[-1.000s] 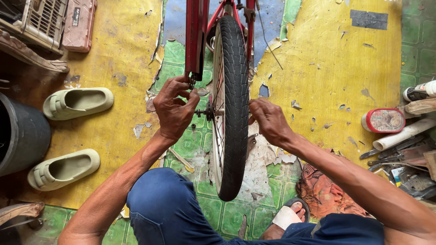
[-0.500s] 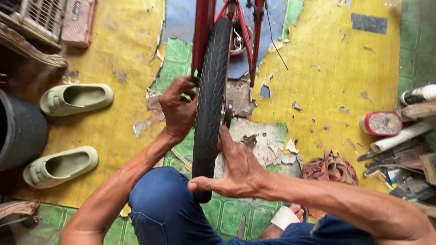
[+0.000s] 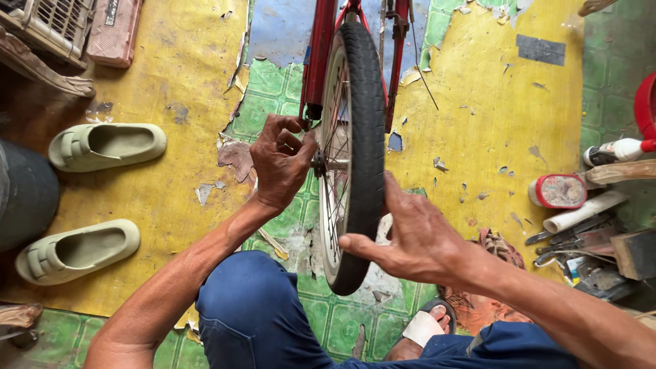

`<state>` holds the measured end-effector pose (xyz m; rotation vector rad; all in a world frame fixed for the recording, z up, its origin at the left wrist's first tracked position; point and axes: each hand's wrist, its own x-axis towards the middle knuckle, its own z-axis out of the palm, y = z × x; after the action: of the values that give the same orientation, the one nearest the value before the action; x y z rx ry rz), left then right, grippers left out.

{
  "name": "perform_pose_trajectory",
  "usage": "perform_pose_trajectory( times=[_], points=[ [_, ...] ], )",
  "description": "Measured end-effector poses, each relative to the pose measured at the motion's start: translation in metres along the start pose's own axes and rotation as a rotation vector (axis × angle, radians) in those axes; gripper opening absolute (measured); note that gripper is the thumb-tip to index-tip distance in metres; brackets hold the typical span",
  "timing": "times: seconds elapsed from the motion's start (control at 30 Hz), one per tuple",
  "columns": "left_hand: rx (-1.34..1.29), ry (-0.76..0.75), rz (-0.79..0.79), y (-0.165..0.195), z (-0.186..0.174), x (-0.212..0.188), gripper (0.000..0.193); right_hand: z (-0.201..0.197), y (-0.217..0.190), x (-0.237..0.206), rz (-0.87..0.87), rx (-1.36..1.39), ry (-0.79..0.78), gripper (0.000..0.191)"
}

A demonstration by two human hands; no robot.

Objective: The person sits on the floor beside a red bicycle and loosens the axle nuts of the front wheel by hand. They lift the wheel off the fork, apply lubricant from a squeeze bottle to the hub, work the hub components, then reposition the wheel in the fork and retighten the axle nuts.

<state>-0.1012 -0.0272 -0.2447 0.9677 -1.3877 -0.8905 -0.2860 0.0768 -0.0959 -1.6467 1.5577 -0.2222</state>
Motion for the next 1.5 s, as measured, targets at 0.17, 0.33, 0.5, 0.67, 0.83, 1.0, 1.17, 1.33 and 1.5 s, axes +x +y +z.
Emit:
perform_pose_trajectory(
  times=[0.17,0.33,0.5,0.67,0.83,1.0,1.17,1.33,1.5],
  points=[
    [0.107,-0.029,0.144,0.004,-0.001,0.0,0.02,0.003,0.005,0.003,-0.158,0.216,0.129,0.072],
    [0.102,0.006,-0.019,0.016,-0.001,0.003,0.019,0.01,0.019,0.012,-0.17,0.456,0.144,0.081],
    [0.125,0.038,-0.054,0.025,-0.002,0.003,0.018,0.003,0.021,0.014,-0.219,0.545,0.3,0.059],
    [0.073,0.058,-0.027,0.025,-0.005,0.006,0.02,-0.026,0.009,0.007,-0.138,0.674,0.386,0.043],
    [0.091,0.071,0.18,0.027,-0.006,0.005,0.018,-0.046,-0.002,-0.006,-0.092,0.799,0.387,0.041],
    [0.092,0.047,0.298,0.03,-0.007,0.008,0.022,-0.061,-0.016,-0.007,-0.164,0.865,0.401,0.034],
    [0.008,0.0,0.212,0.029,-0.007,0.008,0.02,-0.076,-0.032,-0.009,-0.275,0.878,0.43,0.031],
    [-0.141,-0.026,0.038,0.033,-0.013,0.009,0.021,-0.085,-0.039,-0.005,-0.331,0.881,0.47,0.025],
    [-0.051,-0.041,-0.136,0.05,-0.015,0.015,0.029,-0.091,-0.04,0.006,-0.272,0.922,0.524,0.015]
  ],
)
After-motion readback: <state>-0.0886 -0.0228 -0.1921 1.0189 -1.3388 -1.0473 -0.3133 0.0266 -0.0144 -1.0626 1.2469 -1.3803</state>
